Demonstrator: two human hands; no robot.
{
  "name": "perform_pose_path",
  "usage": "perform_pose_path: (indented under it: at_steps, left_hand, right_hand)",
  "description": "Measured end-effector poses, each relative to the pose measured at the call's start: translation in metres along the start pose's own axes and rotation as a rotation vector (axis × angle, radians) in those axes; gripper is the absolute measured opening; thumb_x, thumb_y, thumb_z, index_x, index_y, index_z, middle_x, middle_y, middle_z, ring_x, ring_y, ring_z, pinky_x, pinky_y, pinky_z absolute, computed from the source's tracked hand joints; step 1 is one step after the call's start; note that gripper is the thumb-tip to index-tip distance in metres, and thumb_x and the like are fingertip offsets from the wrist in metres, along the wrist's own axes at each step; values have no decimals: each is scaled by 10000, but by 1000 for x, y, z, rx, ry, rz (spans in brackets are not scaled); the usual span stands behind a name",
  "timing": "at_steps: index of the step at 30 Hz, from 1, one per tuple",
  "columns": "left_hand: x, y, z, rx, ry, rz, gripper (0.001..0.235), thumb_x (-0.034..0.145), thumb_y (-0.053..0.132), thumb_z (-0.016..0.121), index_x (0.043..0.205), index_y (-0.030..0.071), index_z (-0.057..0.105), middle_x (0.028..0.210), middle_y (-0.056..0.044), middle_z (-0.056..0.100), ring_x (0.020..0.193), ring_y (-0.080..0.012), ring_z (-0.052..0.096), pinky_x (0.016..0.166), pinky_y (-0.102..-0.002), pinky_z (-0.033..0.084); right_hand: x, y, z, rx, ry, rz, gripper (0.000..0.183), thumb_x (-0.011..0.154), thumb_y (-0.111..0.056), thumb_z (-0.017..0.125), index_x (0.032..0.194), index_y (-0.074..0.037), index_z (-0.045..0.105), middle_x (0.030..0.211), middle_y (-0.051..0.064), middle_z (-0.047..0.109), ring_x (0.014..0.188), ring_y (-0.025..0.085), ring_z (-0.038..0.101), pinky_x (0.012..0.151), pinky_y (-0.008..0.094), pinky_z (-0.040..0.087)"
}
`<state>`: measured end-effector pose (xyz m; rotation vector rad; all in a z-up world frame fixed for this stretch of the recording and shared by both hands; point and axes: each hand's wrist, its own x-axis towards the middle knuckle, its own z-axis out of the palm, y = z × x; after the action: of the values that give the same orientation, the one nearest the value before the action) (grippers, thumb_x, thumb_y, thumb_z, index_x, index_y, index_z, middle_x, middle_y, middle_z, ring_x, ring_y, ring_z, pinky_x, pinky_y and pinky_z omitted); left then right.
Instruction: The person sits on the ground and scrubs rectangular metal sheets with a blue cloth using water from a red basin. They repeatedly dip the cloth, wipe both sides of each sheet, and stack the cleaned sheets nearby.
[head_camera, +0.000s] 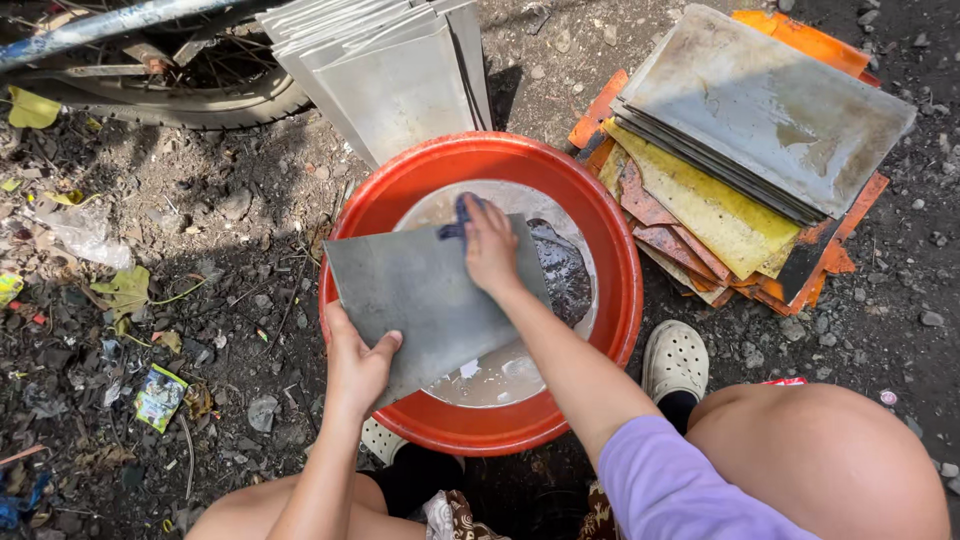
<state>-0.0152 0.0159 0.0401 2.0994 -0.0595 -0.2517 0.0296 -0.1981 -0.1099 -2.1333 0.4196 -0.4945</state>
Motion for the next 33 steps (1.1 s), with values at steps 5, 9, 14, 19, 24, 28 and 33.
perform_pose_path:
  at_steps: [5,9,14,19,24,28,33]
  left_hand:
    - [-1,3,2,-132,3,-15,666,768,-90,693,1342,-1,366,1335,-197,581,1241,-273,598,1044,-355,458]
    - [7,9,2,-43,10,-103,627,802,-60,685,1332,7,356,1305,-194,617,1184,-268,652,991,-355,510]
    - [7,8,0,-30,-6,-111,613,802,-48,708,1308,3,365,1311,-227,626,1175,-285,660,989,-360,513]
    - [14,10,-1,5,37,-10,666,771,-79,733,1323,7,370,1337,-215,588,1213,-285,607,1004,-373,471]
    - [9,-2,4,15,33,-119,619,781,-67,724,1298,14,391,1281,-192,632,1169,-269,647,998,-365,490]
    - [12,-13,-5,-68,15,-29,612,792,-86,708,1316,6,406,1303,-199,616,1183,-277,642,995,-360,502]
    - [14,-33,-11,-162,-4,-172,615,816,-78,684,1356,4,401,1315,-174,620,1174,-265,659,970,-363,543]
  right_hand:
    - [-27,29,-20,-66,64,199,490,1030,-129,533,1515,-81,478,1492,229,496,1346,433,450,1151,509,359]
    - [-93,-41,1,-23,27,-18,529,1001,-110,556,1522,-80,471,1529,204,485,1414,417,430,1163,523,326]
    - [-134,-36,-12,122,-133,-296,541,985,-86,560,1520,-113,491,1591,139,474,1480,383,423,1201,499,333]
    - [-73,32,-48,-70,-74,9,516,1012,-92,508,1526,-85,454,1574,160,470,1442,401,416,1203,505,332]
    - [-113,-32,-14,-24,-75,-26,539,1000,-91,546,1530,-79,452,1564,177,451,1452,411,386,1175,534,297]
    - [-160,-50,-15,55,-189,-398,606,930,-58,617,1513,-114,461,1583,146,448,1482,381,390,1197,535,319]
    - [-145,30,-70,-264,-273,-308,667,886,-21,630,1516,-109,431,1571,148,423,1441,385,390,1120,525,338]
